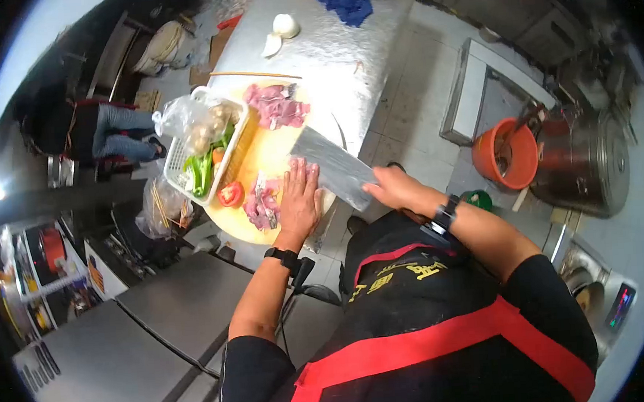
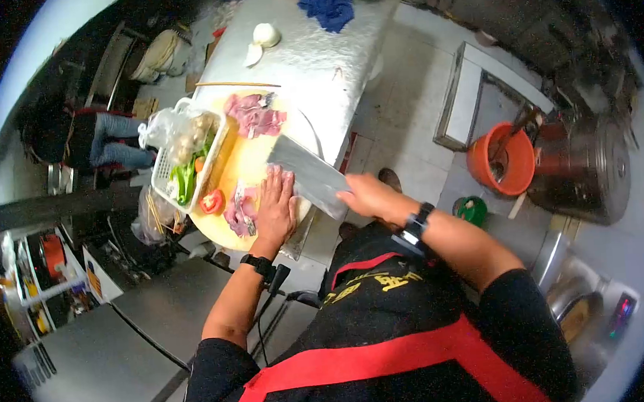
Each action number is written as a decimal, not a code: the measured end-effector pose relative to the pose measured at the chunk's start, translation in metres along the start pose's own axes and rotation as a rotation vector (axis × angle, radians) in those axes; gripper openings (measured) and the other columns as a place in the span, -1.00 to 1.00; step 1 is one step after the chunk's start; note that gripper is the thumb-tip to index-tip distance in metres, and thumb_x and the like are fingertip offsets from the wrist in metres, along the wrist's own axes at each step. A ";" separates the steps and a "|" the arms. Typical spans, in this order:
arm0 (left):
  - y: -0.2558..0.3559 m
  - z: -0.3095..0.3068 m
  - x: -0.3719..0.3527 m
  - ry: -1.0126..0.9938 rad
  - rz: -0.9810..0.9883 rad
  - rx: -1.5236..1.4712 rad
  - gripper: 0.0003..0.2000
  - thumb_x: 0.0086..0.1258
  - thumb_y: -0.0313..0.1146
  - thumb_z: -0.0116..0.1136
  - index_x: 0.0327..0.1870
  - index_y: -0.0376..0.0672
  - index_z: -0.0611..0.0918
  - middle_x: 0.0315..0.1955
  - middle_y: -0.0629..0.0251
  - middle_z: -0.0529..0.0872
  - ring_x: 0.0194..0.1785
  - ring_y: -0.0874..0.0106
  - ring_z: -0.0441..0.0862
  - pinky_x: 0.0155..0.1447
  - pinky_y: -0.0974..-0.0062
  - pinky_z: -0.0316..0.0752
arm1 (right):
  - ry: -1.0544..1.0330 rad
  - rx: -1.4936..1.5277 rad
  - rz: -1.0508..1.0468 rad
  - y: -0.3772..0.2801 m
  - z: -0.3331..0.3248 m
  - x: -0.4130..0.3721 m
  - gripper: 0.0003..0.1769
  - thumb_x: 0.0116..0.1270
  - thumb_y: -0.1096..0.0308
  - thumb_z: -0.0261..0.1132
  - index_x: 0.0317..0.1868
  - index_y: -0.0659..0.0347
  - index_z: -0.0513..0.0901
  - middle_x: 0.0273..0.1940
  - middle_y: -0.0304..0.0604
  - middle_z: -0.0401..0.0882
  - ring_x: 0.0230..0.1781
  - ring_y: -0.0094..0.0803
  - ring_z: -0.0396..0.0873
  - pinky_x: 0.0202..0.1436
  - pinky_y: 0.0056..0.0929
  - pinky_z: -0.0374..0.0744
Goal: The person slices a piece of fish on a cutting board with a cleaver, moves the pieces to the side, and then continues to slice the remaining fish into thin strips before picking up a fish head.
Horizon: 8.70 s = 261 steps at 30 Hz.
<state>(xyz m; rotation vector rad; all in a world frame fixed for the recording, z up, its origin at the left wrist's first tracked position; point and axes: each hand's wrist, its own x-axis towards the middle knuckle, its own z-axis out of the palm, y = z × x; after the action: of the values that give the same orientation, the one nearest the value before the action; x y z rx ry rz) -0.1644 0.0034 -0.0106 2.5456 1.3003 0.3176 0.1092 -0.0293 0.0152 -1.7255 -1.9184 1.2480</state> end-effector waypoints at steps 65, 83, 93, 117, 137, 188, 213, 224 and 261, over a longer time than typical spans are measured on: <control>0.022 0.017 0.008 0.239 -0.175 -0.037 -0.43 0.49 -0.31 0.12 0.44 -0.46 0.39 0.52 -0.17 0.30 0.63 0.00 0.18 0.67 0.09 0.11 | 0.037 0.007 0.003 0.037 -0.022 -0.012 -0.60 0.49 0.12 0.34 -0.26 0.36 0.55 -0.66 -0.10 0.52 -0.70 -0.33 0.58 -0.55 -0.24 0.51; 0.020 0.009 0.014 0.153 -0.192 -0.090 -0.44 0.53 -0.33 0.05 0.50 -0.40 0.35 0.50 -0.16 0.35 0.62 -0.01 0.20 0.68 0.07 0.06 | -0.025 -0.073 0.130 -0.014 -0.030 0.024 -0.51 0.44 0.05 0.34 -0.22 0.46 0.56 -0.31 0.45 0.64 -0.22 0.39 0.64 -0.16 0.11 0.59; 0.020 0.006 0.015 0.174 -0.185 -0.109 -0.43 0.51 -0.31 0.09 0.49 -0.35 0.38 0.49 -0.18 0.34 0.60 -0.07 0.21 0.66 0.04 0.09 | 0.056 -0.149 -0.072 -0.014 -0.016 0.069 -0.51 0.44 0.05 0.34 -0.22 0.46 0.60 -0.32 0.43 0.65 -0.24 0.39 0.65 -0.14 0.13 0.61; 0.021 0.018 0.011 0.239 -0.223 -0.048 -0.54 0.54 -0.33 0.07 0.40 -0.30 0.50 0.47 -0.15 0.39 0.58 -0.06 0.26 0.64 0.01 0.15 | 0.039 -0.257 -0.160 -0.024 -0.027 0.054 -0.57 0.46 0.14 0.33 -0.21 0.47 0.60 -0.34 0.45 0.64 -0.26 0.35 0.68 -0.19 0.11 0.64; 0.026 -0.010 0.018 0.683 -0.539 0.135 -0.69 0.28 -0.49 0.25 0.04 -0.31 0.59 0.13 -0.11 0.54 0.29 -0.09 0.46 0.49 -0.07 0.29 | -0.017 -0.208 -0.134 0.019 -0.070 -0.041 -0.51 0.46 0.04 0.33 -0.28 0.43 0.56 -0.41 0.32 0.65 -0.39 0.23 0.67 -0.33 0.02 0.57; 0.003 -0.011 0.037 0.250 -0.218 -0.017 -0.46 0.50 -0.35 0.06 0.47 -0.36 0.40 0.46 -0.16 0.40 0.59 -0.05 0.26 0.64 0.00 0.11 | -0.247 0.001 -0.019 0.048 -0.067 0.055 -0.47 0.44 -0.03 0.34 -0.18 0.43 0.61 -0.45 0.22 0.66 -0.46 0.03 0.69 -0.33 -0.07 0.61; -0.030 -0.018 0.040 0.227 0.018 -0.189 -0.85 0.32 -0.42 0.11 -0.17 -0.16 0.68 -0.12 0.22 0.69 -0.02 0.18 0.60 0.06 0.28 0.57 | -0.017 -0.231 -0.113 -0.019 -0.040 0.062 -0.50 0.47 0.02 0.32 -0.20 0.42 0.60 -0.32 0.39 0.66 -0.25 0.35 0.66 -0.14 0.15 0.61; -0.008 -0.027 -0.001 0.506 0.053 0.072 -0.86 0.17 -0.47 0.22 -0.24 -0.23 0.67 -0.19 0.24 0.68 0.00 0.19 0.60 0.10 0.17 0.48 | -0.061 -0.330 -0.122 0.010 -0.079 -0.025 -0.49 0.45 0.02 0.35 -0.31 0.41 0.54 -0.37 0.33 0.64 -0.34 0.31 0.63 -0.27 0.06 0.56; 0.025 -0.035 0.084 0.810 -0.524 -0.141 -0.32 0.23 -0.20 0.44 0.38 -0.26 0.50 0.32 -0.21 0.40 0.36 -0.18 0.35 0.46 -0.07 0.27 | -0.118 0.193 0.033 -0.075 -0.014 0.043 -0.53 0.46 0.09 0.34 -0.29 0.44 0.55 -0.56 0.20 0.62 -0.61 0.01 0.68 -0.48 -0.07 0.60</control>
<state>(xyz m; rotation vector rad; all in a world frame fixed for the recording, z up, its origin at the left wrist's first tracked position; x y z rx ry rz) -0.1081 0.0630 0.0372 1.8836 2.0375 1.3418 0.0578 0.0219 0.0642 -1.6249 -1.7706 1.5241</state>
